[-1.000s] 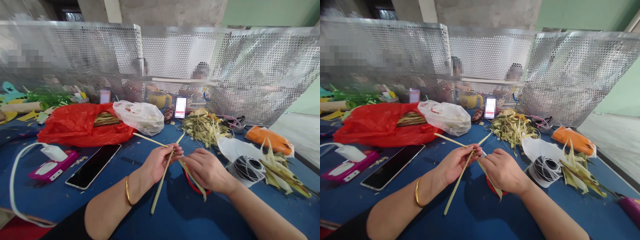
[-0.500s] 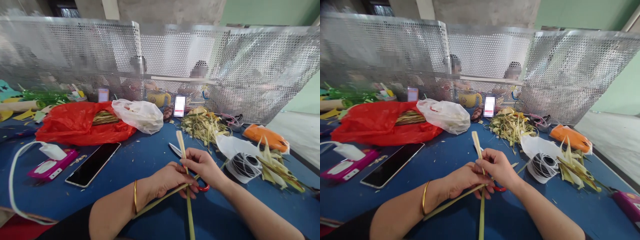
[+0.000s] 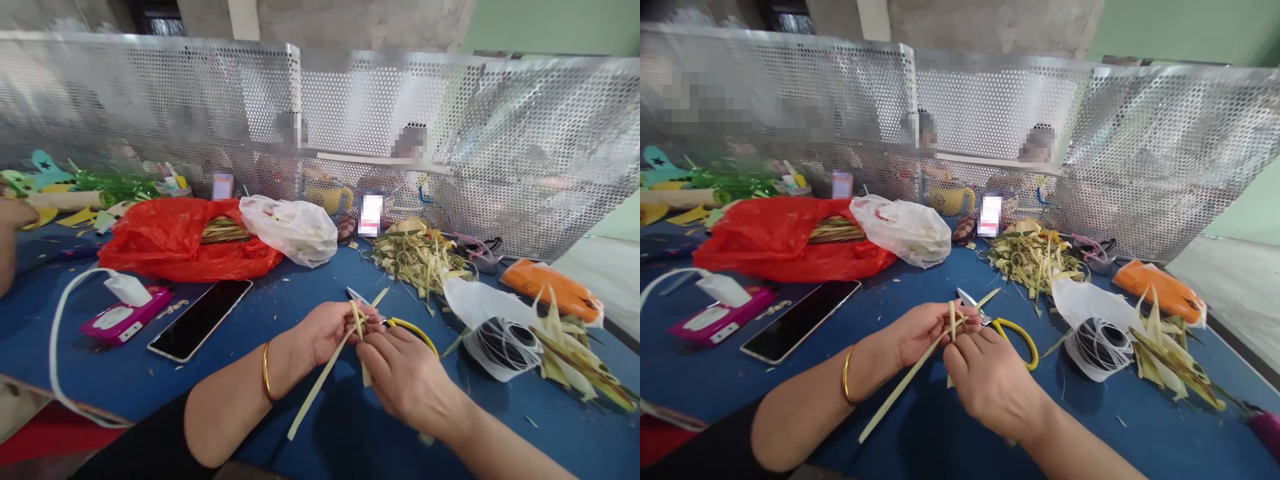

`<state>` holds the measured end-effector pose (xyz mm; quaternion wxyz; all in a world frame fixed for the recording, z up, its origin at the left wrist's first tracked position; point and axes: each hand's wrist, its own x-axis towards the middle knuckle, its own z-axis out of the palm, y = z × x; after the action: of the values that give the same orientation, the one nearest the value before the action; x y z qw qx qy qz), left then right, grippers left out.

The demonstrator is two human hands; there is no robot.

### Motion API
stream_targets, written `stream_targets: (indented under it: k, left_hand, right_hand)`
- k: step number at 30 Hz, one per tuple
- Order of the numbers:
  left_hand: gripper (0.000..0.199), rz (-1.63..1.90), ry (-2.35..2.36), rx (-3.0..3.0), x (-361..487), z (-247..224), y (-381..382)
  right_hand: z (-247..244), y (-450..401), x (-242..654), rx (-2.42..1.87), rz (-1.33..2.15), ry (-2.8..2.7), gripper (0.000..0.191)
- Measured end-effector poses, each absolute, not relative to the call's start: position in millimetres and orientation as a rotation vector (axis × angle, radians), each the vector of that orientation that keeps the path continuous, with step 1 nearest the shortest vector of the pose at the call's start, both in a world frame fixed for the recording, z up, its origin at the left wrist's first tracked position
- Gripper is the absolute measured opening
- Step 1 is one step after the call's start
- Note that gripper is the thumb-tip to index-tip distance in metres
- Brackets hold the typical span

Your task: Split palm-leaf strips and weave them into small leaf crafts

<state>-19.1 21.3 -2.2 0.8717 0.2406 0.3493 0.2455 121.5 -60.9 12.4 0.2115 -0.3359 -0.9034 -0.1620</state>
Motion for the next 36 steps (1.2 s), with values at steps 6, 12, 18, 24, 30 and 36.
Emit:
stream_targets:
  k: [6, 12, 18, 24, 30, 36]
  left_hand:
    - [0.020, 0.572, 0.716, 0.381, -23, 4, 24]
    - [0.021, 0.674, 0.736, 0.424, -22, 8, 21]
    - [0.018, 0.547, 0.686, 0.491, -13, 3, 8]
    - [0.019, 0.597, 0.623, 0.649, -14, -5, 4]
    - [0.018, 0.734, 0.691, 0.789, -15, 7, 3]
    - [0.031, 0.821, 0.775, 0.907, -15, 7, 5]
  right_hand:
    - [-3, -54, 125, -0.969, -0.777, -2.644, 0.020]
    - [4, -57, 124, -0.776, -0.521, -2.647, 0.022]
    - [0, -58, 115, -0.829, -0.728, -2.611, 0.022]
    - [-2, -53, 120, -0.879, -0.492, -2.488, 0.020]
    - [3, -44, 131, -1.252, 0.246, -1.515, 0.012]
    - [-2, -38, 125, -1.282, 1.091, -0.800, 0.030]
